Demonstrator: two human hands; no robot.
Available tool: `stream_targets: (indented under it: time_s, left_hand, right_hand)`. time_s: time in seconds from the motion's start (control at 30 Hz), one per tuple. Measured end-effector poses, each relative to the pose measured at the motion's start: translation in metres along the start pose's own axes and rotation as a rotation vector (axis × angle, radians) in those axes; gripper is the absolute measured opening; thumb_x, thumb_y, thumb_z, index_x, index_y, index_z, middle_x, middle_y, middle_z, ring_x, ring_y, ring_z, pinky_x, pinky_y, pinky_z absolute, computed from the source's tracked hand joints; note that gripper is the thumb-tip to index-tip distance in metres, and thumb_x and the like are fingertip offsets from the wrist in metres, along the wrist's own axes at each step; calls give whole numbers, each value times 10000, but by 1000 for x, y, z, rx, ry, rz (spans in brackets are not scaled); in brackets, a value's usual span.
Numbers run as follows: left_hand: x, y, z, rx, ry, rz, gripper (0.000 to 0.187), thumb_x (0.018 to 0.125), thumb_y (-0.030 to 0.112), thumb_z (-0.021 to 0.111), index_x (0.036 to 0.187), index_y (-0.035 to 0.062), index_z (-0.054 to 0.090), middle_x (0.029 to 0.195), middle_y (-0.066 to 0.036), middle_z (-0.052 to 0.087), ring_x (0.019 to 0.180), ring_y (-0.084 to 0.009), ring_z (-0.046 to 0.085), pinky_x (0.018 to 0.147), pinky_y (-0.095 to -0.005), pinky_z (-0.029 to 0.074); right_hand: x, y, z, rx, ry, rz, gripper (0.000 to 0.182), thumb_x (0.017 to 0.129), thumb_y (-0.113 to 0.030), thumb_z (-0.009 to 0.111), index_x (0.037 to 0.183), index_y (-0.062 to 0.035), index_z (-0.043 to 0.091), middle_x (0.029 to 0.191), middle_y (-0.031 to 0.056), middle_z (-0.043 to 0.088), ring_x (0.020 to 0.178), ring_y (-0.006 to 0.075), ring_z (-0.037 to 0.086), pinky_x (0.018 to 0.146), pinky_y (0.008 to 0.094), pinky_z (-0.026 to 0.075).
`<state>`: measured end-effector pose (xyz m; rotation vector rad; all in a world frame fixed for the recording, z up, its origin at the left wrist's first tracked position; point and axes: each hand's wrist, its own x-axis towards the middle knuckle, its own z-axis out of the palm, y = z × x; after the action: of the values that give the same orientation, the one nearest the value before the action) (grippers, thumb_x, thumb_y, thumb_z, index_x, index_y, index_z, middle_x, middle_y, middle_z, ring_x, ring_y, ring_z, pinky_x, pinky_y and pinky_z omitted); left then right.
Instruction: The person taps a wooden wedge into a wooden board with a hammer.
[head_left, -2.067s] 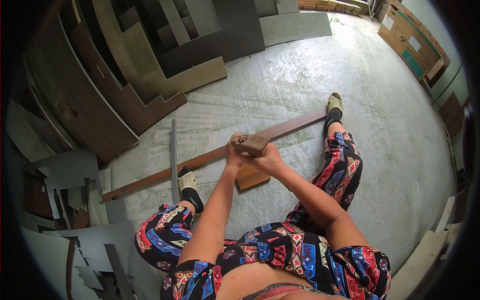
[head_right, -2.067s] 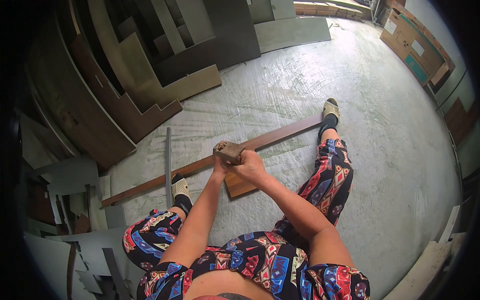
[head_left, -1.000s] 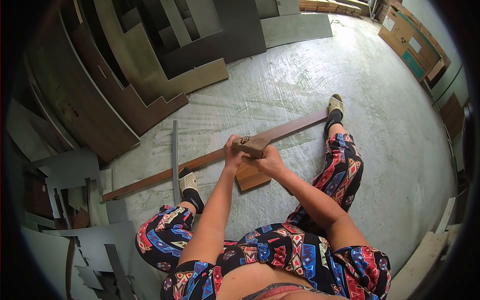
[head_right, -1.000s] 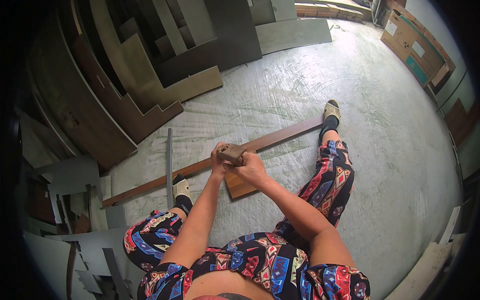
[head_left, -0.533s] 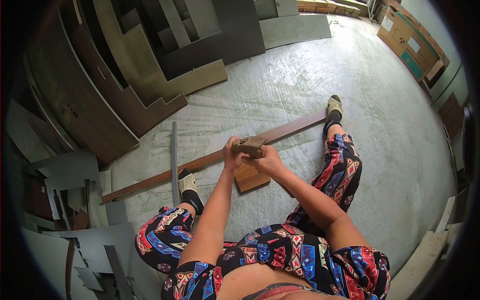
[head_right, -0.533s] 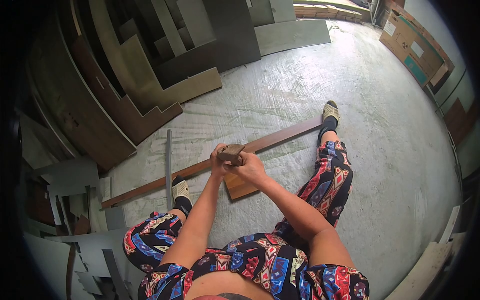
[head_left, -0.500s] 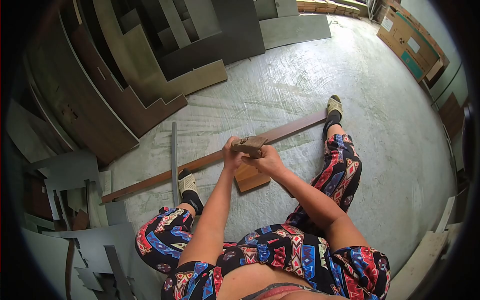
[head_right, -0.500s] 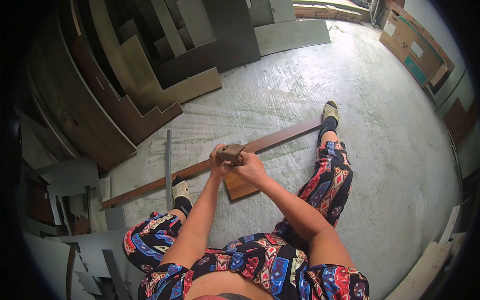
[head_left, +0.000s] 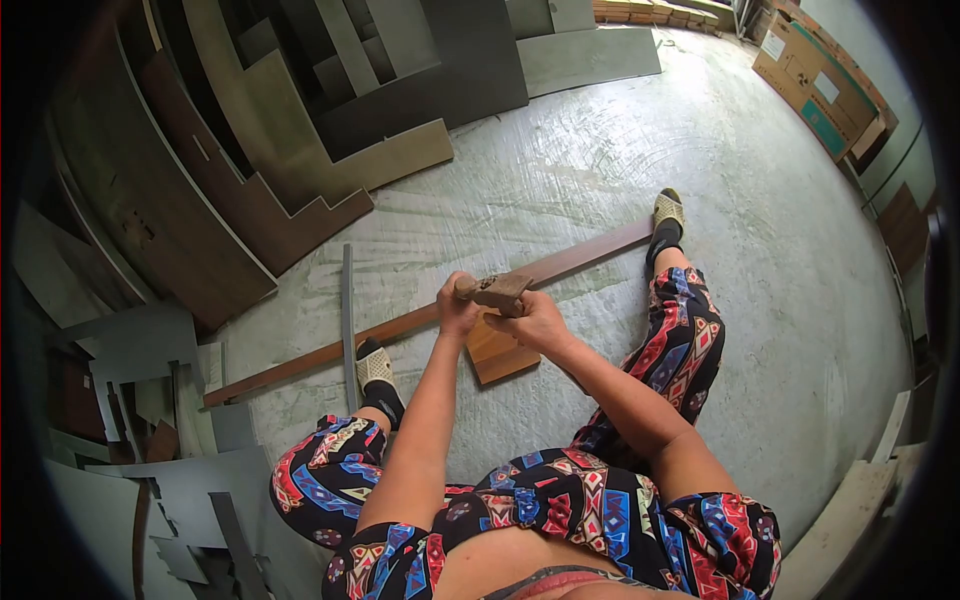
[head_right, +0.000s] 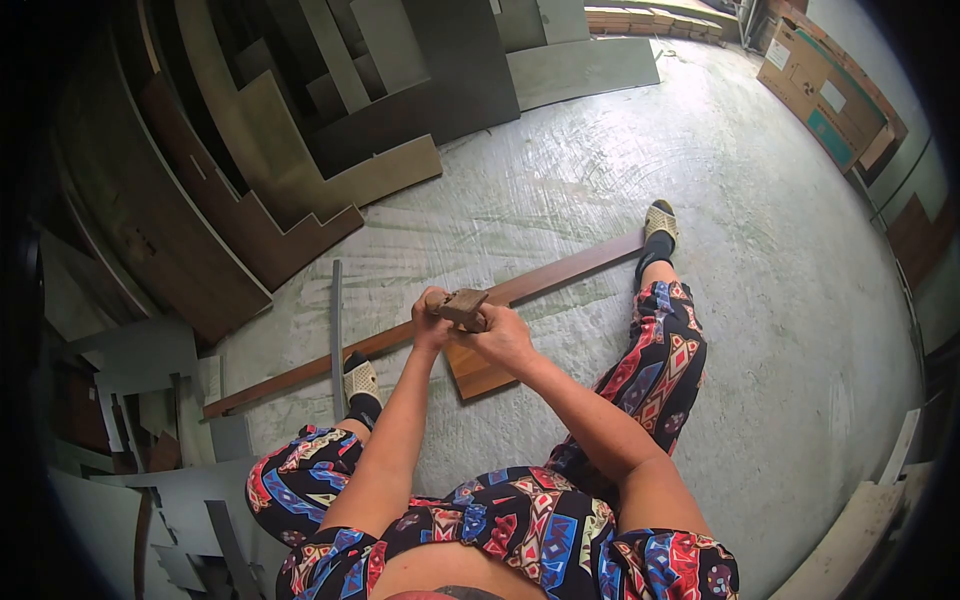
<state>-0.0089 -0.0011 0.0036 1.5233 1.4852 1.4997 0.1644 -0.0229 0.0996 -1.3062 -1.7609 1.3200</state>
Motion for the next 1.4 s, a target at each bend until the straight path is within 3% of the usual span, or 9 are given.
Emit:
stream_targets:
  time_s: [0.13, 0.33, 0.43, 0.6, 0.8, 0.93, 1.1, 1.2, 1.4]
  left_hand:
    - [-1, 4, 2, 3, -14, -25, 260, 692, 236, 728, 793, 71, 554, 735, -82, 601, 690, -223, 599, 647, -322, 481]
    - [-4, -11, 10, -131, -39, -129, 270, 686, 228, 727, 767, 65, 528, 718, -80, 575, 686, -228, 587, 641, -320, 470]
    - [-3, -9, 6, -119, -74, -189, 264, 685, 226, 725, 759, 67, 527, 720, -62, 573, 683, -206, 581, 639, -313, 466]
    - [-5, -6, 8, 70, -38, -19, 222, 709, 186, 712, 760, 70, 530, 718, -42, 558, 670, -154, 550, 635, -299, 462]
    - [-7, -39, 11, -252, -87, -108, 202, 749, 183, 724, 846, 87, 575, 827, 51, 610, 790, -41, 543, 689, -242, 474]
    - [-6, -24, 9, -75, -55, -28, 171, 750, 150, 697, 824, 84, 559, 797, 10, 597, 744, -92, 556, 663, -263, 470]
    - [-4, 3, 6, 176, -27, -43, 173, 742, 153, 667, 793, 61, 530, 749, -103, 590, 700, -259, 593, 654, -338, 476]
    - [-6, -26, 10, -262, -50, -183, 188, 734, 168, 671, 792, 60, 529, 761, -115, 596, 716, -302, 594, 661, -353, 478]
    - [-4, 2, 5, 165, -42, 3, 155, 741, 138, 657, 768, 65, 523, 734, -77, 580, 682, -209, 572, 629, -319, 463]
  right_hand:
    - [-3, -12, -2, 117, 20, -32, 428, 710, -423, 744, 876, -38, 659, 715, 109, 639, 652, 244, 603, 639, 348, 464]
    - [-2, -20, 3, -81, -22, 56, 430, 711, -414, 736, 900, -36, 655, 770, 137, 668, 736, 293, 649, 680, 370, 476]
    - [-8, -34, 1, -247, -54, 57, 362, 745, -323, 753, 958, -40, 678, 778, 64, 649, 681, 144, 602, 631, 280, 464]
    - [6, 10, 17, 45, 11, -155, 343, 756, -278, 751, 963, -21, 659, 753, 20, 651, 701, 156, 610, 660, 283, 483]
    - [3, -30, -9, 70, -95, 195, 292, 786, -212, 730, 1017, -47, 660, 743, -19, 597, 647, 72, 561, 563, 231, 457]
    - [5, -9, 5, 70, 81, -214, 245, 788, -225, 728, 925, -38, 650, 681, -29, 556, 545, 60, 507, 477, 233, 422]
    - [0, -19, 1, 1, -58, 4, 264, 794, -227, 722, 975, -47, 657, 716, -22, 579, 568, 83, 525, 512, 255, 440]
    - [1, -15, 3, -102, -52, 53, 282, 788, -245, 725, 994, -63, 666, 729, -12, 588, 590, 79, 534, 530, 253, 442]
    - [-3, -3, 11, -43, -15, -67, 327, 746, -282, 754, 954, -44, 673, 739, 24, 632, 661, 112, 575, 616, 283, 463]
